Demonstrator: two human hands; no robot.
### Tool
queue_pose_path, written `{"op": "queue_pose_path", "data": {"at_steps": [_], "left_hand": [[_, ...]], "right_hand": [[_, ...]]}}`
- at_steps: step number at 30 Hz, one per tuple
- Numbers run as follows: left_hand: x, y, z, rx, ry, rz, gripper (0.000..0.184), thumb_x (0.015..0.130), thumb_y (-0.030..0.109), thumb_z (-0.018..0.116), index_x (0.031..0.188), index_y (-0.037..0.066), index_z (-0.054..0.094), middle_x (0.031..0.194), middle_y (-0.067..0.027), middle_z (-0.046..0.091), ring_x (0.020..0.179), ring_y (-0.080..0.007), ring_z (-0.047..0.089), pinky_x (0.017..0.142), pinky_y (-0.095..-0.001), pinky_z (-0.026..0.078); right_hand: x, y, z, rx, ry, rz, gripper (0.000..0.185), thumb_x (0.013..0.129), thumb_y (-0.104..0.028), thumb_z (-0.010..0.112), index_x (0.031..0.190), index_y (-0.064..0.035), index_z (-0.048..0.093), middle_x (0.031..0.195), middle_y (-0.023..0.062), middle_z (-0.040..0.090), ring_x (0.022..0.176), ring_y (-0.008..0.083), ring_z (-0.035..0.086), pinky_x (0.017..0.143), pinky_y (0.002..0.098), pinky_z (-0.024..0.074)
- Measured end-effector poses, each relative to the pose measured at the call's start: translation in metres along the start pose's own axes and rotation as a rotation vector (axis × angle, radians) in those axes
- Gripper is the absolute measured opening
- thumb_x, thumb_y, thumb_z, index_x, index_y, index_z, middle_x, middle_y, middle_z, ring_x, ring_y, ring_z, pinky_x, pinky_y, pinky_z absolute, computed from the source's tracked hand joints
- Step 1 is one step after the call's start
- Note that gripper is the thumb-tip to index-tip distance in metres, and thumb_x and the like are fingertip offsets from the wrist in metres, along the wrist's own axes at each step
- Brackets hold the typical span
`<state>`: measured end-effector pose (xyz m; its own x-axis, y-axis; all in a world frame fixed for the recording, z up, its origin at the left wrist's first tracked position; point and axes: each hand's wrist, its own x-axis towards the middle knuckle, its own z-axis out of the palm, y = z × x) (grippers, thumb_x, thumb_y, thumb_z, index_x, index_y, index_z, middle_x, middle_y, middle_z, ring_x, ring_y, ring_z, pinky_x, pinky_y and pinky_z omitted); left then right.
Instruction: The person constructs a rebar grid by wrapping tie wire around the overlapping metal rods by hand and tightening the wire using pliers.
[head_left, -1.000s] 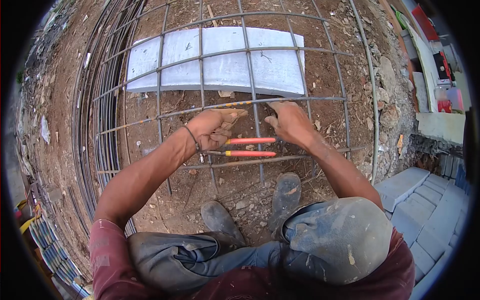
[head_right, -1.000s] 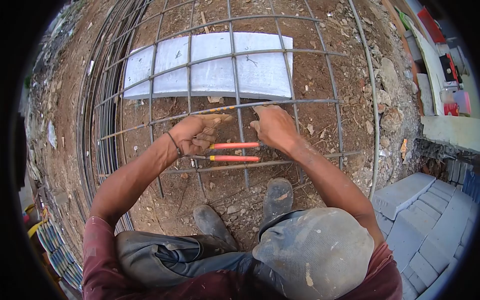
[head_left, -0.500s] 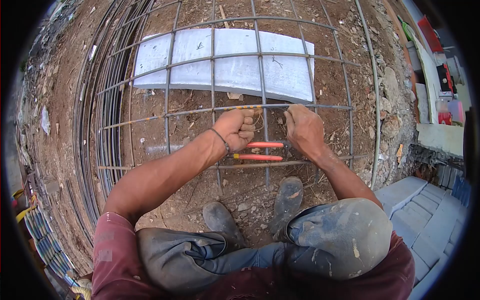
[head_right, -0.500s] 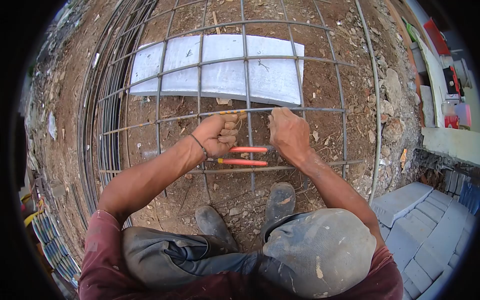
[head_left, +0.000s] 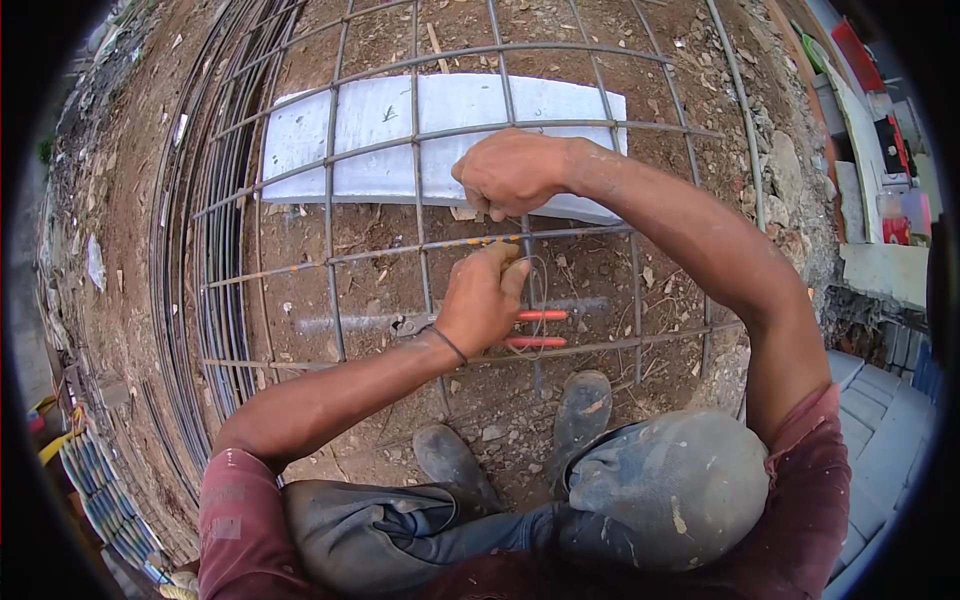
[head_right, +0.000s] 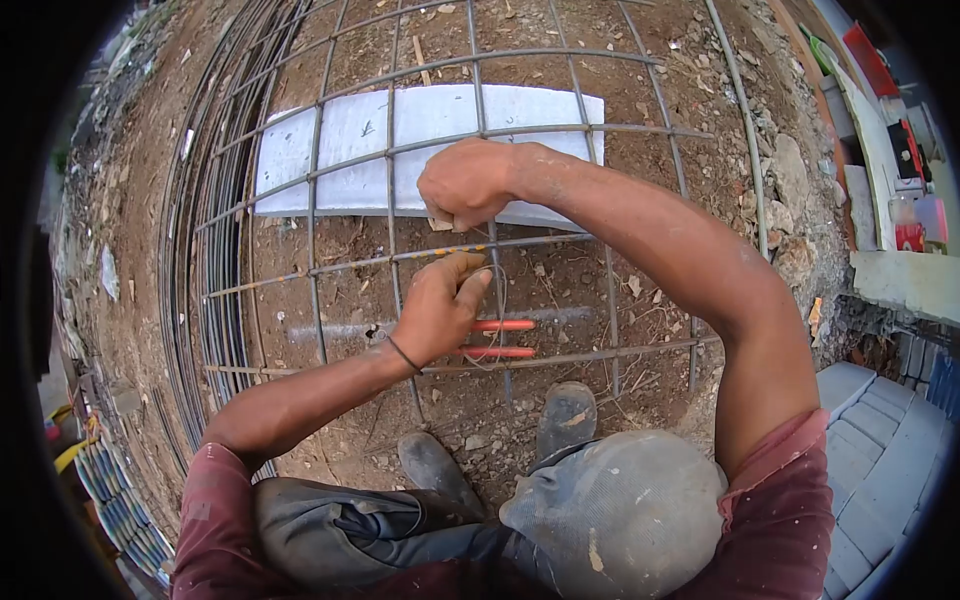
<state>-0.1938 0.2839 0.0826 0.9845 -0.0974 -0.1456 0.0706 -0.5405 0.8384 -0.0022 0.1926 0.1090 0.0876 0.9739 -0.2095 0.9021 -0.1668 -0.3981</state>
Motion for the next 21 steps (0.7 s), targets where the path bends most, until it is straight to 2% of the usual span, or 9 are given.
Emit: {"op": "queue_pose_path", "data": {"at_steps": [2, 6, 9, 11, 12, 14, 18, 20, 21], "left_hand": [[-0.004, 0.009, -0.003, -0.118, 0.101, -0.055, 0.031, 0.097, 0.011, 0.066, 0.122, -0.005, 0.06, 0.067, -0.0186, 0.06, 0.062, -0.0318, 0.061, 0.061, -0.0425, 0.045], [-0.004, 0.024, -0.017, -0.084, -0.03, -0.099, 0.049, 0.095, 0.008, 0.068, 0.139, -0.005, 0.052, 0.066, -0.02, 0.057, 0.061, -0.0335, 0.061, 0.061, -0.0426, 0.044], [0.002, 0.026, -0.022, 0.041, -0.132, -0.002, 0.065, 0.094, 0.008, 0.069, 0.151, -0.004, 0.041, 0.068, -0.024, 0.056, 0.062, -0.0363, 0.062, 0.063, -0.0443, 0.046], [0.004, 0.033, -0.025, 0.074, -0.283, -0.11, 0.06, 0.092, 0.009, 0.068, 0.144, -0.012, 0.045, 0.088, -0.0346, 0.065, 0.089, -0.0524, 0.065, 0.08, -0.0537, 0.049], [0.005, 0.031, -0.023, 0.076, -0.286, -0.107, 0.06, 0.092, 0.009, 0.068, 0.144, -0.012, 0.045, 0.088, -0.0346, 0.065, 0.089, -0.0524, 0.065, 0.08, -0.0537, 0.049], [0.01, 0.019, -0.018, 0.156, -0.203, 0.046, 0.066, 0.092, 0.011, 0.072, 0.149, -0.007, 0.044, 0.074, -0.0269, 0.058, 0.065, -0.0365, 0.062, 0.068, -0.046, 0.049], [0.023, 0.016, -0.027, 0.11, -0.261, 0.088, 0.064, 0.093, 0.014, 0.074, 0.146, -0.011, 0.047, 0.077, -0.0282, 0.063, 0.068, -0.0287, 0.065, 0.068, -0.0428, 0.05], [0.03, 0.026, -0.036, 0.079, -0.376, -0.149, 0.066, 0.094, 0.016, 0.075, 0.145, -0.014, 0.046, 0.083, -0.0293, 0.069, 0.074, -0.0217, 0.067, 0.071, -0.0395, 0.052], [0.031, 0.034, -0.041, 0.038, -0.407, -0.239, 0.067, 0.095, 0.02, 0.075, 0.143, -0.016, 0.047, 0.098, -0.0311, 0.072, 0.087, -0.0185, 0.069, 0.078, -0.0346, 0.054]], "right_hand": [[0.023, 0.005, 0.012, -0.16, -0.213, -0.065, 0.011, 0.076, -0.014, 0.068, 0.073, -0.0046, 0.072, 0.083, 0.0122, 0.067, 0.088, 0.0354, 0.069, 0.075, 0.048, 0.0556], [0.029, -0.014, 0.021, -0.234, -0.147, 0.015, 0.015, 0.077, -0.017, 0.066, 0.072, -0.005, 0.074, 0.086, 0.0139, 0.072, 0.088, 0.0352, 0.072, 0.076, 0.0473, 0.058], [0.025, -0.022, 0.023, -0.238, -0.169, -0.053, 0.017, 0.081, -0.015, 0.063, 0.087, -0.0068, 0.077, 0.09, 0.016, 0.076, 0.087, 0.0375, 0.074, 0.074, 0.0476, 0.0594], [0.024, -0.025, 0.023, -0.221, -0.208, -0.08, 0.021, 0.085, -0.016, 0.06, 0.089, -0.0066, 0.078, 0.091, 0.0165, 0.076, 0.089, 0.0367, 0.074, 0.075, 0.0477, 0.0597], [0.025, -0.024, 0.025, -0.221, -0.206, -0.075, 0.021, 0.085, -0.016, 0.06, 0.089, -0.0066, 0.078, 0.091, 0.0165, 0.076, 0.089, 0.0367, 0.074, 0.075, 0.0477, 0.0597], [0.028, -0.021, 0.029, -0.263, -0.189, -0.104, 0.02, 0.084, -0.018, 0.062, 0.089, -0.0052, 0.077, 0.091, 0.0164, 0.076, 0.091, 0.0371, 0.074, 0.077, 0.0479, 0.0592], [0.006, -0.01, 0.021, -0.194, -0.104, -0.044, 0.012, 0.074, -0.014, 0.069, 0.079, -0.0053, 0.075, 0.079, 0.0169, 0.073, 0.076, 0.0359, 0.072, 0.068, 0.0457, 0.0566], [-0.021, -0.003, 0.021, 0.343, 0.265, 0.051, 0.022, 0.082, -0.018, 0.071, 0.096, -0.0022, 0.077, 0.09, 0.0173, 0.076, 0.088, 0.0341, 0.074, 0.076, 0.044, 0.0576], [-0.033, -0.003, 0.026, 0.465, 0.414, 0.262, 0.021, 0.084, -0.015, 0.072, 0.098, -0.0019, 0.077, 0.085, 0.0151, 0.076, 0.08, 0.0304, 0.073, 0.072, 0.0422, 0.0555]]}}
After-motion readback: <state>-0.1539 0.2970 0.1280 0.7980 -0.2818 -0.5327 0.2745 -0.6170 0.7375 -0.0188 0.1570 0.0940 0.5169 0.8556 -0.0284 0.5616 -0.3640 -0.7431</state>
